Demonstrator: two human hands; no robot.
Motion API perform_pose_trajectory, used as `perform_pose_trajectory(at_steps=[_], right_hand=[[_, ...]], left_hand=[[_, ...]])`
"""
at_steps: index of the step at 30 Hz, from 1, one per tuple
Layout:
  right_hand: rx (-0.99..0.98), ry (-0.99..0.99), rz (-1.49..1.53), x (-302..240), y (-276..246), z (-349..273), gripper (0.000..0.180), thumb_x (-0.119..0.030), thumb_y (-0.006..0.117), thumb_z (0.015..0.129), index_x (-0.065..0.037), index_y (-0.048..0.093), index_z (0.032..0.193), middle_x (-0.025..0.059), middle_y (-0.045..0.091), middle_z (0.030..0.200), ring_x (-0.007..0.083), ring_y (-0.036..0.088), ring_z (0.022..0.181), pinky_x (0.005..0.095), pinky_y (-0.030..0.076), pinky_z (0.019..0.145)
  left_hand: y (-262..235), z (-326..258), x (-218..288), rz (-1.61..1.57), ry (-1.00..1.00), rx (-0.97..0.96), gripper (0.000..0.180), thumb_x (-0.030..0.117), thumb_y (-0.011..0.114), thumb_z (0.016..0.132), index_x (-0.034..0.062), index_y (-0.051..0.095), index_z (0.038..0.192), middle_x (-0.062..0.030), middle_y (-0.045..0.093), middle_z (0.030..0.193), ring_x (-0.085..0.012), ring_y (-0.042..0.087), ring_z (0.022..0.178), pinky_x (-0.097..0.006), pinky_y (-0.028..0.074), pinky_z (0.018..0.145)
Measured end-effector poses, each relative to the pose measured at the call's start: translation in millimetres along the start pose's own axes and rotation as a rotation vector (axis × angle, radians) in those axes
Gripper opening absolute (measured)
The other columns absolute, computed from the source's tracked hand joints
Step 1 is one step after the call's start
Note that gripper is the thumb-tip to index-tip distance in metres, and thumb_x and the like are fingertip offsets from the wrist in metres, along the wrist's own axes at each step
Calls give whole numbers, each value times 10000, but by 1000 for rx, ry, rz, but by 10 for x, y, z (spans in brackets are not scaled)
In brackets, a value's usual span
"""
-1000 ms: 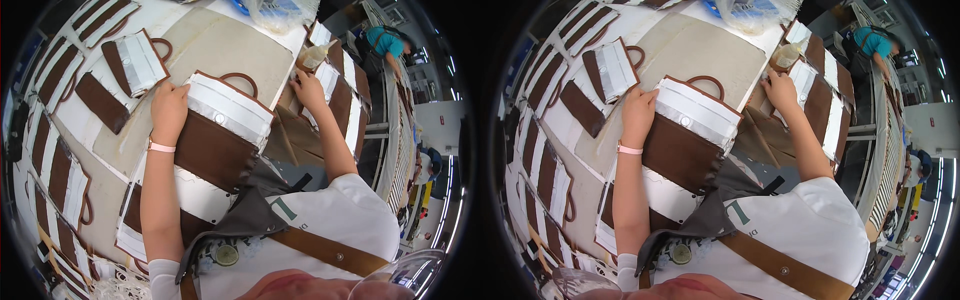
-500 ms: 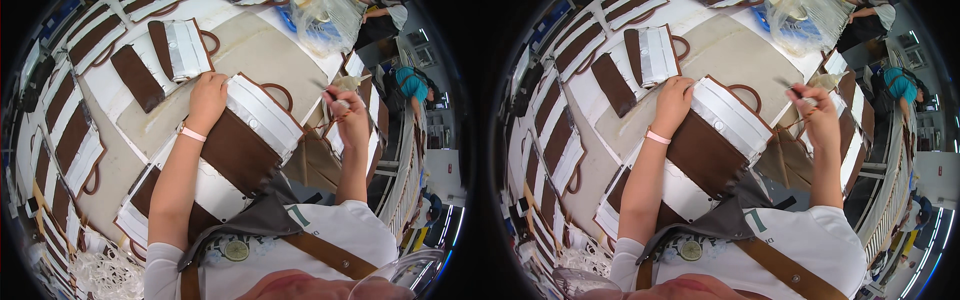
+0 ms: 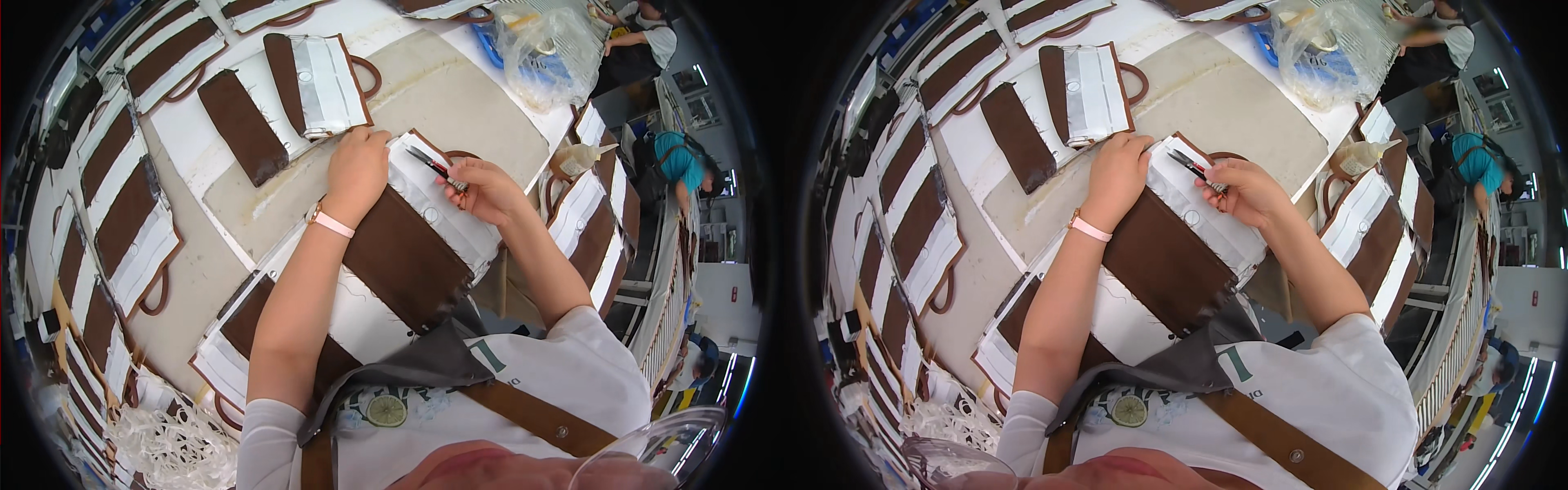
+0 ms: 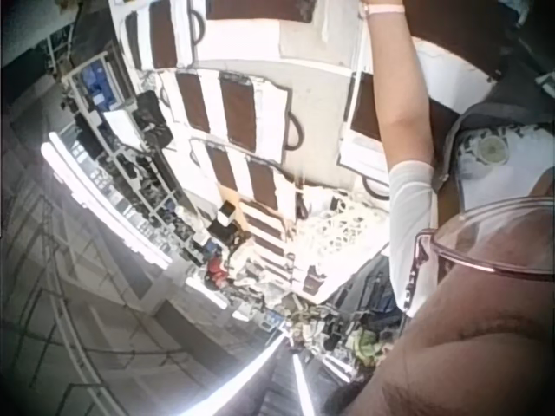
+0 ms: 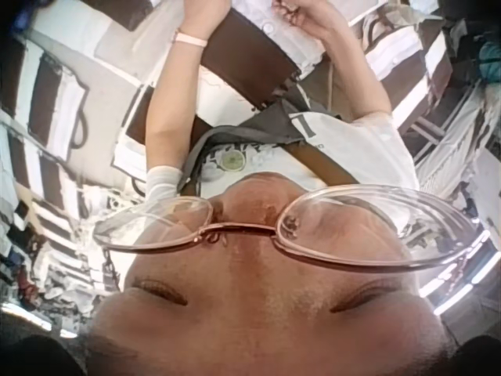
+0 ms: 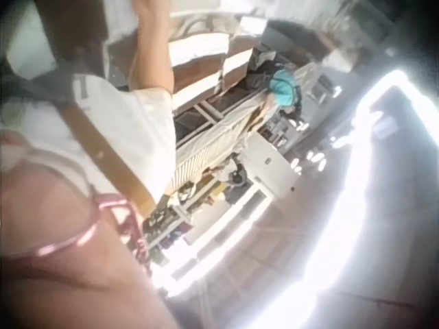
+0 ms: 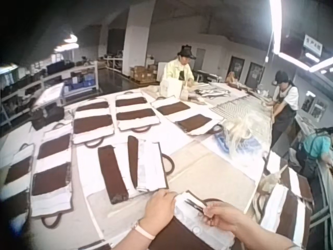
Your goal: The person assembles tote bags by hand in a factory setting. They measure and cut white elastic straps, then attach them to the top edges of brown and white fabric bags using a stapler. The process involves repeated measuring, cutting, and stapling actions on multiple bag units.
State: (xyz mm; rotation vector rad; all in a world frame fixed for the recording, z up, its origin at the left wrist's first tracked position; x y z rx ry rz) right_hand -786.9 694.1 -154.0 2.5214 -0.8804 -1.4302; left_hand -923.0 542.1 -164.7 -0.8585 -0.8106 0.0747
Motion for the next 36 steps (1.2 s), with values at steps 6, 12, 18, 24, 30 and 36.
perform_pose_trajectory(at_steps=[6,12,18,24,30,36], right_hand=[[-156,76,-54,-62,22,48,229,-30,561,859,-7,556,1087,102,625,855,155,570,685,265,454,616],[-342,-13,-83,40,100,-98,229,8,522,828,-34,561,1049,58,625,852,151,563,731,287,439,680],[-119,2,-225,-99,278,-288,166,-193,596,926,-47,582,1003,-16,511,705,84,428,547,242,335,510],[-15,-157,-377,-113,292,-239,262,-322,597,951,-61,603,926,-49,426,635,53,346,505,228,284,467],[191,-460,-846,-244,443,-270,317,-308,558,974,-14,593,861,19,518,684,106,457,630,273,391,574],[219,-514,-910,-251,546,-334,311,-277,541,982,13,591,883,65,551,717,134,499,691,299,425,636]], left_hand=[[-32,54,-5,-189,-112,10,244,127,624,867,31,653,1089,-120,656,883,-281,622,797,-363,487,740],[-78,121,-19,-585,-310,-119,249,161,634,896,-6,659,1079,13,617,786,-65,522,729,-236,432,674],[-237,155,133,-809,-352,-233,220,163,640,904,-35,677,991,27,629,829,-48,516,752,-206,419,699],[-284,153,190,-839,-311,-216,211,159,646,902,-28,681,995,25,635,844,-43,519,762,-197,419,702],[-300,149,216,-896,-326,-202,203,160,657,897,-24,684,979,31,626,829,-38,507,746,-198,409,679],[-308,155,223,-927,-355,-230,197,157,665,888,-19,689,972,42,619,809,-28,493,732,-193,394,661]])
Point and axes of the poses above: each hand's wrist, its own z-axis towards the middle knuckle, its own y-axis out of the palm, x = y × z, the point moved 5 cm from there along z, towards the middle knuckle
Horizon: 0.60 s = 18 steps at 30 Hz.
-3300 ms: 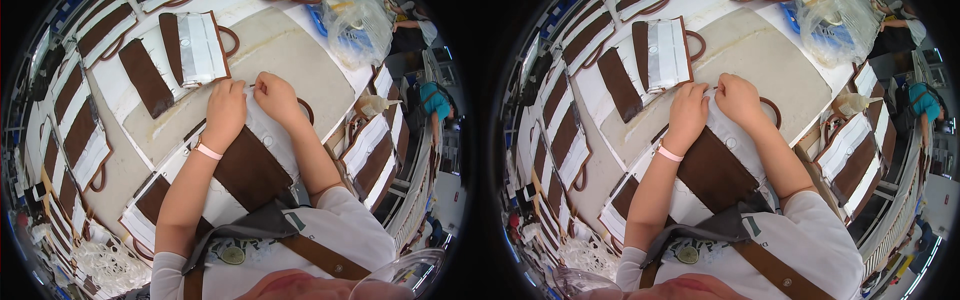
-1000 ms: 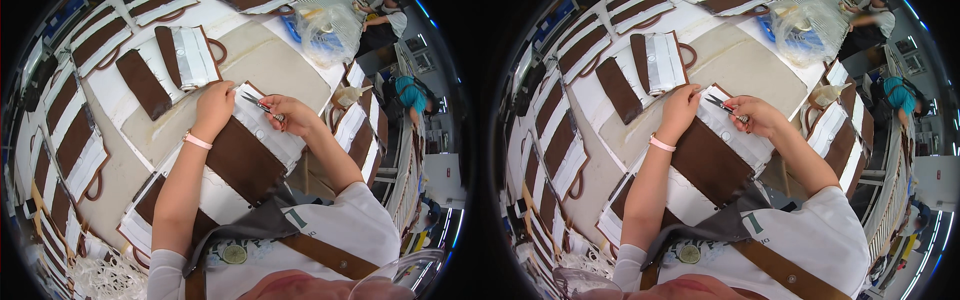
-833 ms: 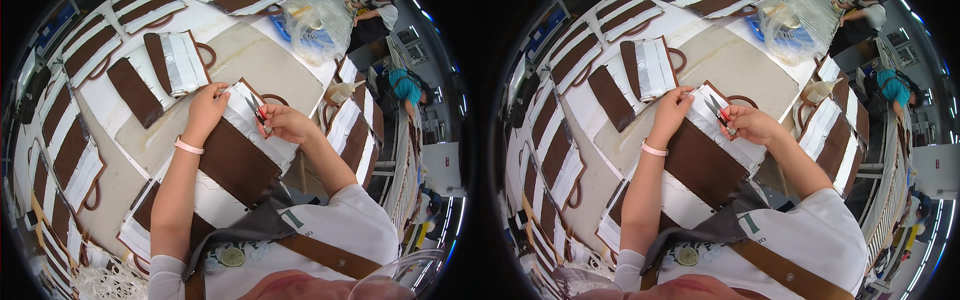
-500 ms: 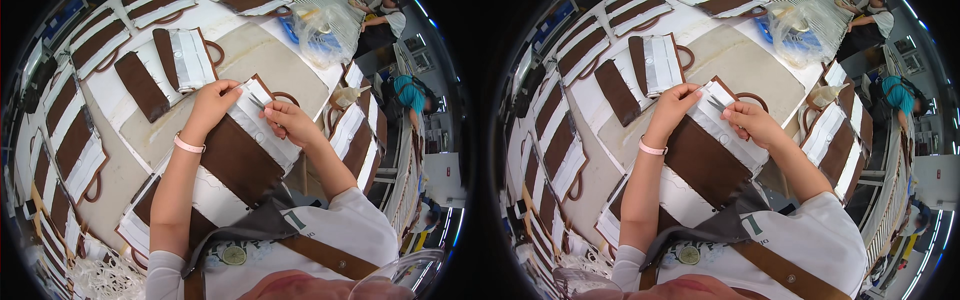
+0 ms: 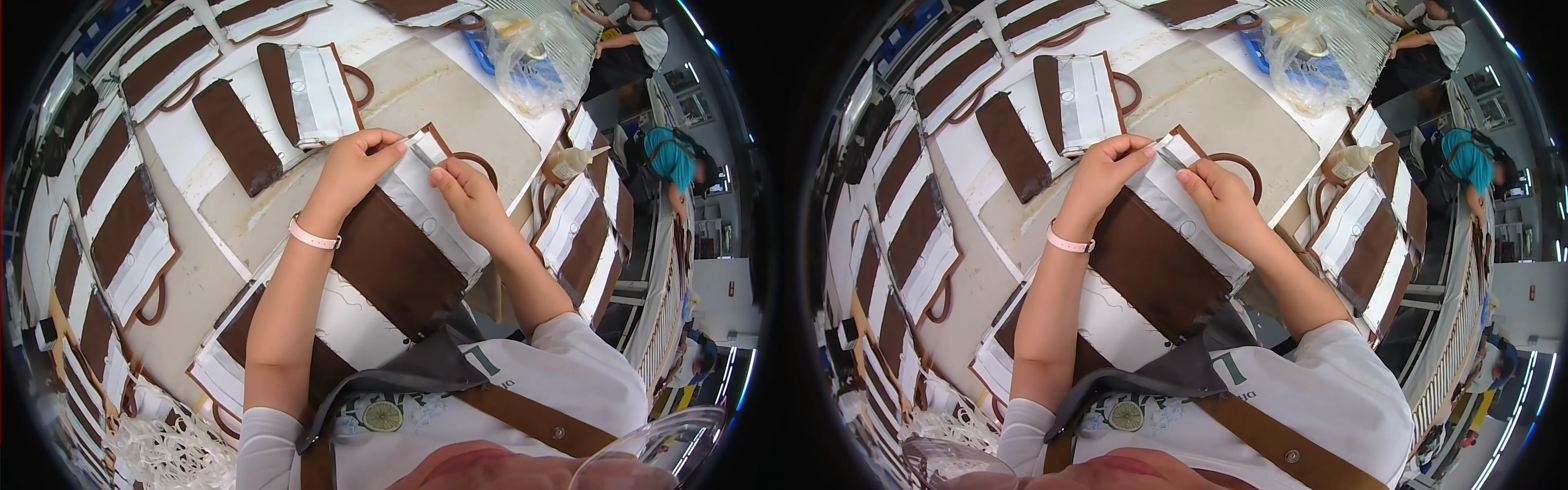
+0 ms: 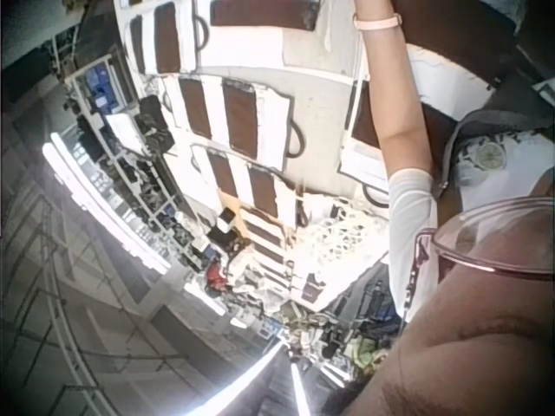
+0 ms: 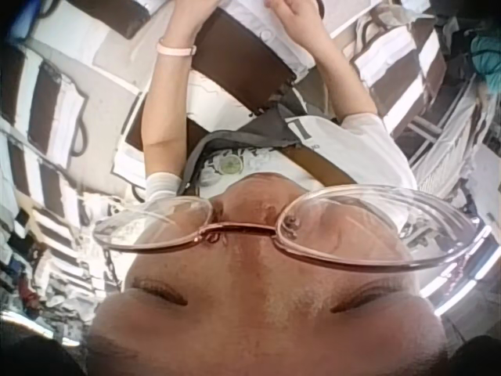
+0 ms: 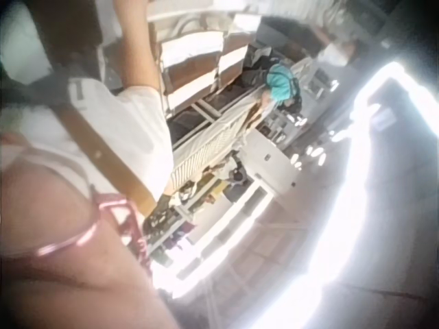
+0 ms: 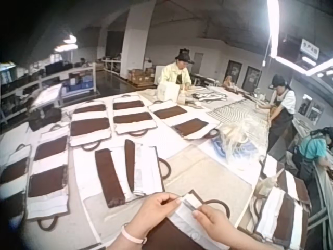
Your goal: The person assembles tote bags by hand in a factory setting. They measure and cut white elastic straps, then attach them to the top edges of brown and white fabric bags using a stapler. The process involves repeated measuring, cutting, and stapling actions on multiple bag units.
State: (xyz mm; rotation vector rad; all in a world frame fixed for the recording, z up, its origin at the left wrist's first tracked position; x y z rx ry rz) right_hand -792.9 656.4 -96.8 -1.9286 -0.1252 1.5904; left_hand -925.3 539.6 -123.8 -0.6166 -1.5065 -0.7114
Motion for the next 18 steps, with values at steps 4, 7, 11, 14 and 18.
perform_pose_trajectory(at_steps=[4,7,11,14,18], right_hand=[[-2,-40,12,-21,11,17,311,-275,539,984,15,590,882,68,564,727,137,509,699,299,427,640],[5,-49,9,-17,29,30,311,-271,537,985,15,590,876,69,568,729,140,514,701,300,427,642],[8,-55,22,3,32,42,311,-265,534,985,14,585,861,68,565,725,140,509,699,300,426,644],[1,-39,41,18,37,53,312,-263,530,987,13,581,851,63,561,726,141,506,704,300,424,647],[6,-60,89,105,49,77,310,-270,516,995,-13,574,832,24,519,676,109,464,642,272,391,592]], left_hand=[[13,-30,60,-22,-3,0,191,154,668,884,-15,692,967,46,612,801,-28,488,726,-191,388,657],[12,-34,61,-40,-13,-6,183,152,671,881,-11,693,959,52,603,792,-26,481,718,-191,382,649],[16,-35,68,-53,-25,-12,172,148,675,878,-8,693,949,58,595,783,-23,474,712,-190,375,643],[13,-28,51,-57,-29,-4,169,146,674,877,-8,694,944,59,594,780,-21,473,711,-189,373,643],[20,-37,63,-73,-41,-8,170,148,673,878,-9,697,939,57,596,778,-21,472,710,-189,372,644]])
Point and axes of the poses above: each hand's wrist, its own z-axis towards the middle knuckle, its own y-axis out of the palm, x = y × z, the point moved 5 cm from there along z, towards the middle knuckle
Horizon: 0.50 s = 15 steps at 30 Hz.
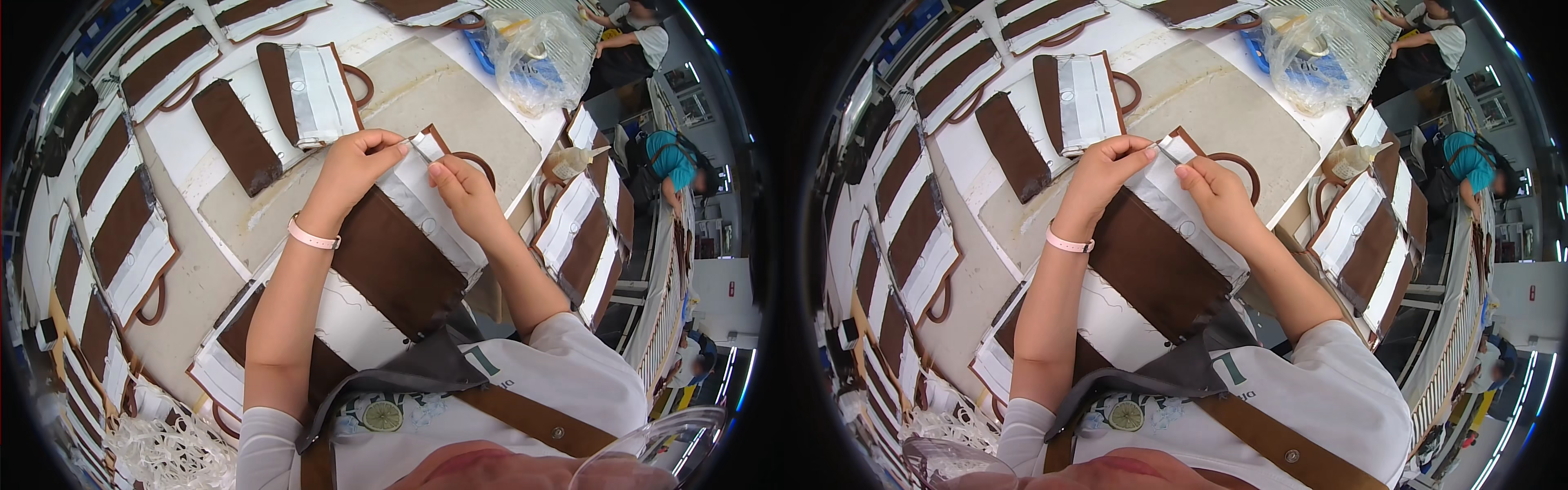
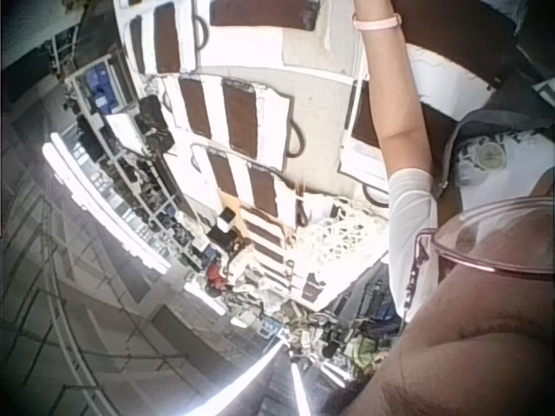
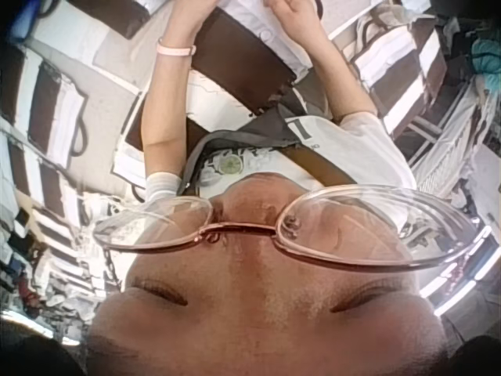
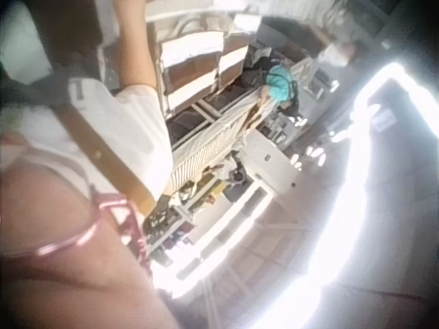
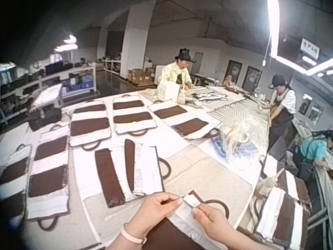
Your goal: The person assembles tote bags by hand in a factory setting. They measure and cut white elastic straps, then attach them to the top edges of brown and white fabric bags using a stapler. The process involves repeated measuring, cutting, and stapling actions on multiple bag units.
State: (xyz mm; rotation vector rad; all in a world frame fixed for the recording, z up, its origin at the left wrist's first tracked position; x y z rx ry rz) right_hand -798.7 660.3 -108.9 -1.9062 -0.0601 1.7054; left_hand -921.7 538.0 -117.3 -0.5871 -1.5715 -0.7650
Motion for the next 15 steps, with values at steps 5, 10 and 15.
perform_pose_trajectory(at_steps=[5,10,15], right_hand=[[-23,95,347,83,-46,-39,321,-307,480,1014,-60,556,824,-52,402,584,51,342,520,227,289,489],[213,47,532,162,-587,-137,337,-325,444,1027,-50,547,861,-70,344,560,32,270,465,209,219,419],[494,275,655,624,-1288,-638,387,-374,407,1033,-38,533,889,-46,319,543,61,277,445,223,239,425]], left_hand=[[-17,8,-25,11,7,2,177,153,672,881,-13,697,937,60,596,776,-17,464,710,-186,366,641],[-58,28,-71,235,100,81,194,156,669,870,-8,693,970,-6,637,838,-88,546,754,-232,432,707],[-36,48,-212,801,391,285,324,132,653,842,36,643,1151,-163,635,1070,-281,610,968,-364,475,869]])
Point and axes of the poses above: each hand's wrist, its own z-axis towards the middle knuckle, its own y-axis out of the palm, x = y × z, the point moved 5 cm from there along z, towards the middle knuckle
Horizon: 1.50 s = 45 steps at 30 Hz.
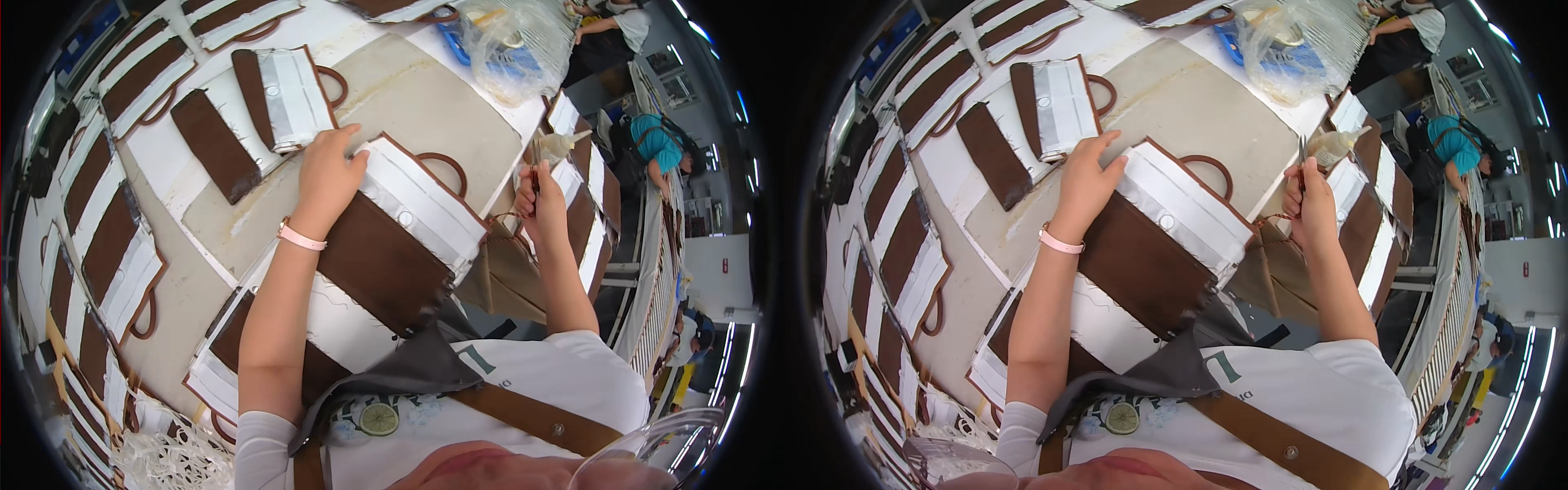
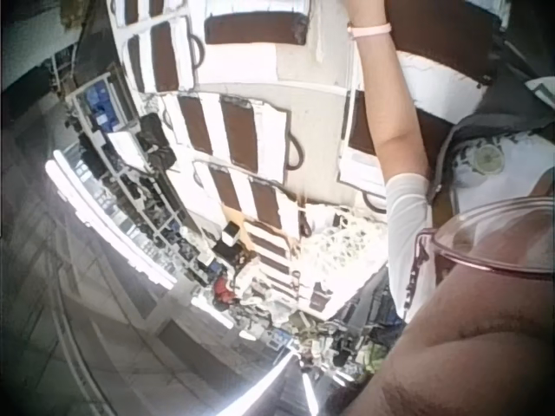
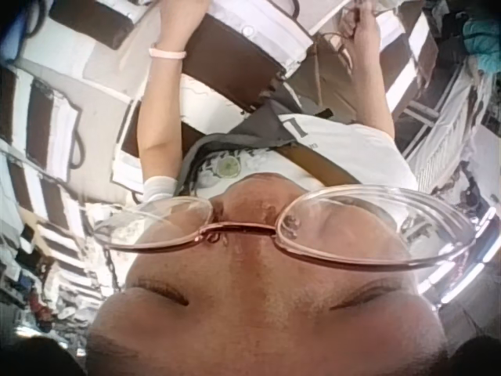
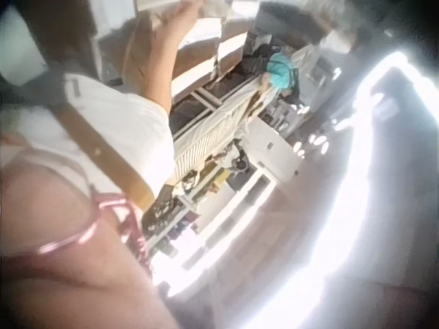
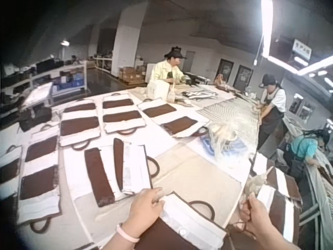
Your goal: The person assembles tote bags by hand in a factory setting. They measure and cut white elastic straps, then attach them to the top edges of brown and white fabric bags using a stapler. The process involves repeated measuring, cutting, and stapling actions on multiple bag units.
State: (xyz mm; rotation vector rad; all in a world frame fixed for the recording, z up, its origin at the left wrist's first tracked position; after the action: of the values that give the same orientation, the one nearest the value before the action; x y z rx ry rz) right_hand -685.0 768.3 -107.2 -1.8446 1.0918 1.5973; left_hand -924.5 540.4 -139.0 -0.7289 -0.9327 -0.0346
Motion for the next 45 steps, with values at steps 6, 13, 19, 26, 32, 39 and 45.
perform_pose_trajectory(at_steps=[6,13,19,26,32,39,45], right_hand=[[-127,383,-242,362,-533,-531,322,-361,483,1004,-46,549,991,-30,379,590,65,301,483,237,241,448],[-182,25,-756,349,-350,-450,387,-186,520,969,-47,461,1326,-3,480,695,69,418,603,226,355,535],[-348,260,-527,662,-219,-81,711,-34,484,902,-145,188,1539,10,485,690,91,441,545,243,373,492],[-178,128,-559,666,-318,-328,746,-56,485,881,-93,133,1538,38,506,619,122,470,509,274,395,466],[-152,131,-546,529,-387,-204,678,-31,473,872,-73,242,1509,21,500,621,103,439,490,252,367,441],[-71,-257,-763,212,-252,-87,389,-228,498,970,-11,482,1293,90,540,674,184,539,614,312,422,564],[-15,-622,-1751,153,158,357,303,-213,593,906,8,617,1111,203,618,926,377,603,869,461,484,778]], left_hand=[[-88,7,260,-46,32,-16,366,133,635,857,51,607,1213,-161,621,1126,-291,577,1070,-374,441,923],[-680,-162,1226,-203,232,133,296,108,624,877,29,629,1162,-120,625,1147,-246,564,1086,-346,417,963],[-1112,-464,1537,-180,269,199,268,55,602,886,-18,621,1143,-141,612,1151,-256,550,1116,-355,391,994],[-1382,-1073,1211,-132,-1,188,270,71,571,905,-34,611,1150,-141,598,1187,-247,543,1138,-358,368,1026],[-1281,-1284,1226,-129,-70,85,238,67,592,893,-19,640,1109,-148,605,1149,-254,557,1104,-352,400,992],[-1262,-1559,1001,85,-197,-109,267,69,618,863,51,646,1128,-129,631,1119,-274,601,995,-347,469,847],[-1102,-1765,855,205,-123,-246,305,91,632,856,58,636,1159,-143,613,1191,-333,585,1101,-371,484,913]])
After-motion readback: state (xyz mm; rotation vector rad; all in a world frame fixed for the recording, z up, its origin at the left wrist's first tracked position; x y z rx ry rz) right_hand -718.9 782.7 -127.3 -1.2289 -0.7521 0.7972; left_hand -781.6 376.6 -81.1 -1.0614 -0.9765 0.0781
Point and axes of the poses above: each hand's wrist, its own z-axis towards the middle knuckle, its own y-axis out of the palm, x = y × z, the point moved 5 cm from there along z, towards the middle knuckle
